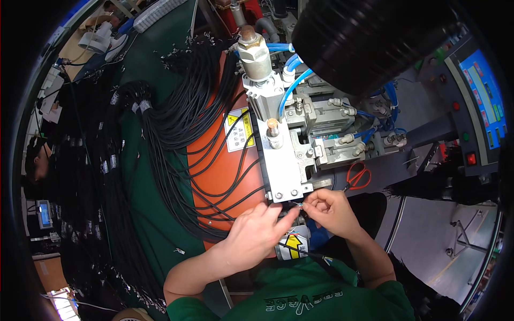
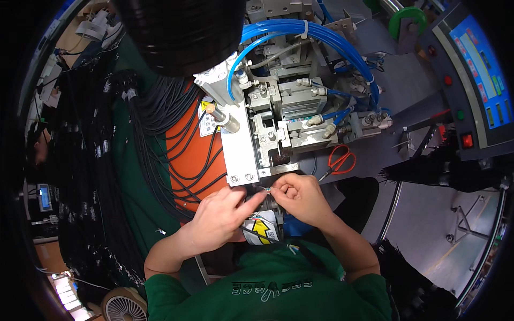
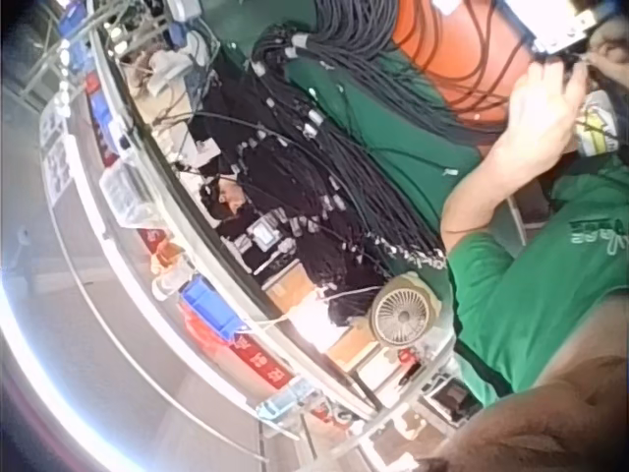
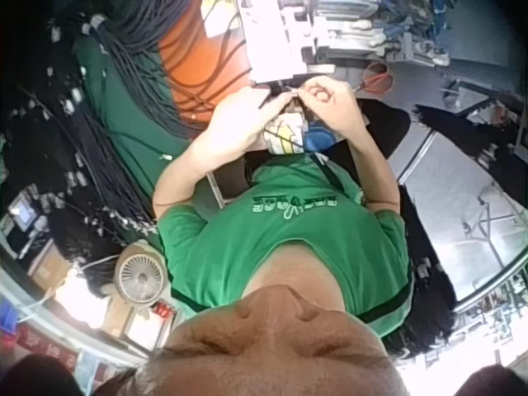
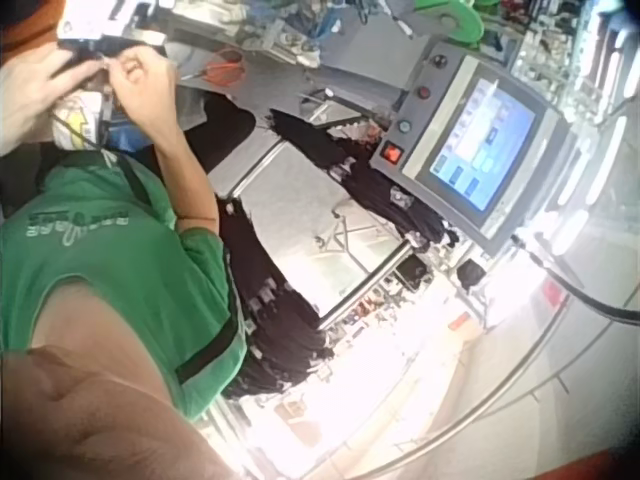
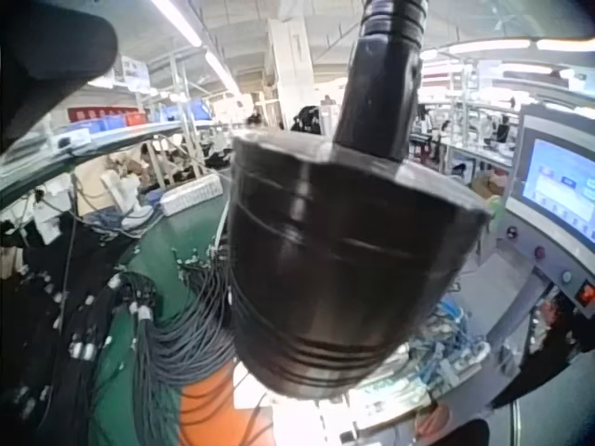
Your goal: The person inserts individual wires from a wire harness bundle into a processing machine, fetches another bundle of wire harnesses, and inserts wires from the new bundle into the machine.
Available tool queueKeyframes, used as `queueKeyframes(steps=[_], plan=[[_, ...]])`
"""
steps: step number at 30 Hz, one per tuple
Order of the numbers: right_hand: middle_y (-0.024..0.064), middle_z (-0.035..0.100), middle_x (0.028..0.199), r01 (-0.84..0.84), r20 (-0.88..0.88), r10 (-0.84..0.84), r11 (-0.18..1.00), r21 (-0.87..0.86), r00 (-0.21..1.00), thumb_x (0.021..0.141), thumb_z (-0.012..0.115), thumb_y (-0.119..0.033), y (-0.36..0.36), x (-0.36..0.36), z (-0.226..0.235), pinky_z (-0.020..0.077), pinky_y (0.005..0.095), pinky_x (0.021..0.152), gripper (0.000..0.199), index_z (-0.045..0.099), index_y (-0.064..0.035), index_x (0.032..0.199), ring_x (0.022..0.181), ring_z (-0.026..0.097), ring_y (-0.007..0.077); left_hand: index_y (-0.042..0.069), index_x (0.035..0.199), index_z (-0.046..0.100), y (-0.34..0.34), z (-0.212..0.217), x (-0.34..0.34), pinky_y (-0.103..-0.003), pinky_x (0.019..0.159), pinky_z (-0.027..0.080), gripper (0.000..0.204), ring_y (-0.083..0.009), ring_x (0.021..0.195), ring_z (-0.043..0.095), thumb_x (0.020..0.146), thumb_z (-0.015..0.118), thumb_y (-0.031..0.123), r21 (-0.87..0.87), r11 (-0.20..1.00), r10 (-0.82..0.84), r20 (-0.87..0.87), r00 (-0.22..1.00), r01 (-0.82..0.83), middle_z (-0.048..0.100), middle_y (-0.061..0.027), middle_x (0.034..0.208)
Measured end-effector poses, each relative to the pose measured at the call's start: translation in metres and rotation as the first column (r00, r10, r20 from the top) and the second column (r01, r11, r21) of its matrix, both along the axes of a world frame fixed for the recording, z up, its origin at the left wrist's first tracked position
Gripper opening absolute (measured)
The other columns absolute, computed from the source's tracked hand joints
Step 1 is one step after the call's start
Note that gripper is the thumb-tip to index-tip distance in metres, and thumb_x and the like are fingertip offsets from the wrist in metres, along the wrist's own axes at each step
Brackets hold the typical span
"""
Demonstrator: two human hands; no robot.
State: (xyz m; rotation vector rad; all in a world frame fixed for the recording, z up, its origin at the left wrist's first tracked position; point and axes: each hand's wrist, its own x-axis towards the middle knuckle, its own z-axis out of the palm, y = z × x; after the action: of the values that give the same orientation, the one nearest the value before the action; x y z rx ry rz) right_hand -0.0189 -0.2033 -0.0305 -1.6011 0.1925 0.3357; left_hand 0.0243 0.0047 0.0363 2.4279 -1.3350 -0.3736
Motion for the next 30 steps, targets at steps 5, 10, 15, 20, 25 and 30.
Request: queueKeyframes(steps=[5,10,15,20,25,30], plan=[[0.0025,0.060,0.059,0.036,-0.010,-0.036,0.999,0.010,0.999,0.084,0.067,-0.005,0.003,-0.005,-0.003,0.0390,0.0204,0.045,0.010,0.064,0.0040,0.087,0.047,0.050,0.0046,-0.003,0.115,0.059,0.025,-0.025,-0.008,-0.036,0.069,0.049,0.050,-0.0269,0.083,0.057,0.065,0.064,-0.001,-0.205,0.971,0.144,0.077,0.987,-0.126,0.055,-0.0119,0.095],[0.0084,0.062,0.084,0.127,0.533,0.092,0.925,-0.359,0.841,0.080,0.070,-0.006,0.017,-0.013,0.026,0.0466,0.0268,0.050,0.019,0.065,-0.0040,0.098,0.058,0.058,0.0169,-0.004,0.124,0.046,0.025,-0.037,-0.014,-0.037,0.061,0.052,0.065,-0.0314,0.079,0.060,0.063,0.064,-0.011,-0.380,0.886,0.296,0.022,0.955,-0.266,0.052,-0.0178,0.106],[0.0069,0.061,0.098,-0.209,0.637,0.433,0.893,-0.398,0.637,0.069,0.068,0.001,0.030,0.001,0.034,0.0527,0.0326,0.060,0.037,0.064,-0.0062,0.105,0.075,0.065,0.0232,-0.004,0.129,0.034,0.018,-0.028,-0.015,-0.038,0.060,0.053,0.080,-0.0362,0.084,0.061,0.057,0.069,-0.011,-0.489,0.844,0.178,-0.134,0.975,-0.221,0.048,-0.0231,0.114],[0.0106,0.063,0.090,0.081,0.746,0.181,0.951,-0.300,0.640,0.075,0.068,0.005,0.031,0.000,0.022,0.0517,0.0321,0.058,0.021,0.065,-0.0021,0.094,0.069,0.064,0.0248,-0.003,0.120,0.046,0.035,-0.022,-0.011,-0.036,0.058,0.051,0.065,-0.0338,0.081,0.062,0.061,0.073,-0.004,-0.334,0.909,0.215,-0.131,0.968,-0.247,0.056,-0.0185,0.104],[0.0068,0.064,0.091,-0.044,0.382,0.017,0.997,0.062,0.924,0.081,0.067,0.003,0.021,-0.012,0.019,0.0412,0.0194,0.051,0.022,0.064,0.0004,0.103,0.067,0.059,0.0055,-0.002,0.101,0.061,0.033,-0.025,-0.022,-0.032,0.050,0.047,0.038,-0.0237,0.056,0.060,0.071,0.076,0.014,-0.497,0.841,0.233,-0.018,0.972,-0.211,0.058,-0.0083,0.071],[0.0075,0.061,0.091,0.010,0.270,-0.094,0.955,0.297,0.958,0.087,0.061,0.004,0.019,-0.021,0.016,0.0455,0.0179,0.057,0.021,0.060,0.0047,0.108,0.067,0.058,0.0046,-0.001,0.103,0.063,0.009,-0.024,-0.018,-0.032,0.053,0.047,0.038,-0.0224,0.061,0.061,0.066,0.071,0.002,-0.484,0.864,0.158,-0.007,0.987,-0.142,0.060,-0.0073,0.076]])
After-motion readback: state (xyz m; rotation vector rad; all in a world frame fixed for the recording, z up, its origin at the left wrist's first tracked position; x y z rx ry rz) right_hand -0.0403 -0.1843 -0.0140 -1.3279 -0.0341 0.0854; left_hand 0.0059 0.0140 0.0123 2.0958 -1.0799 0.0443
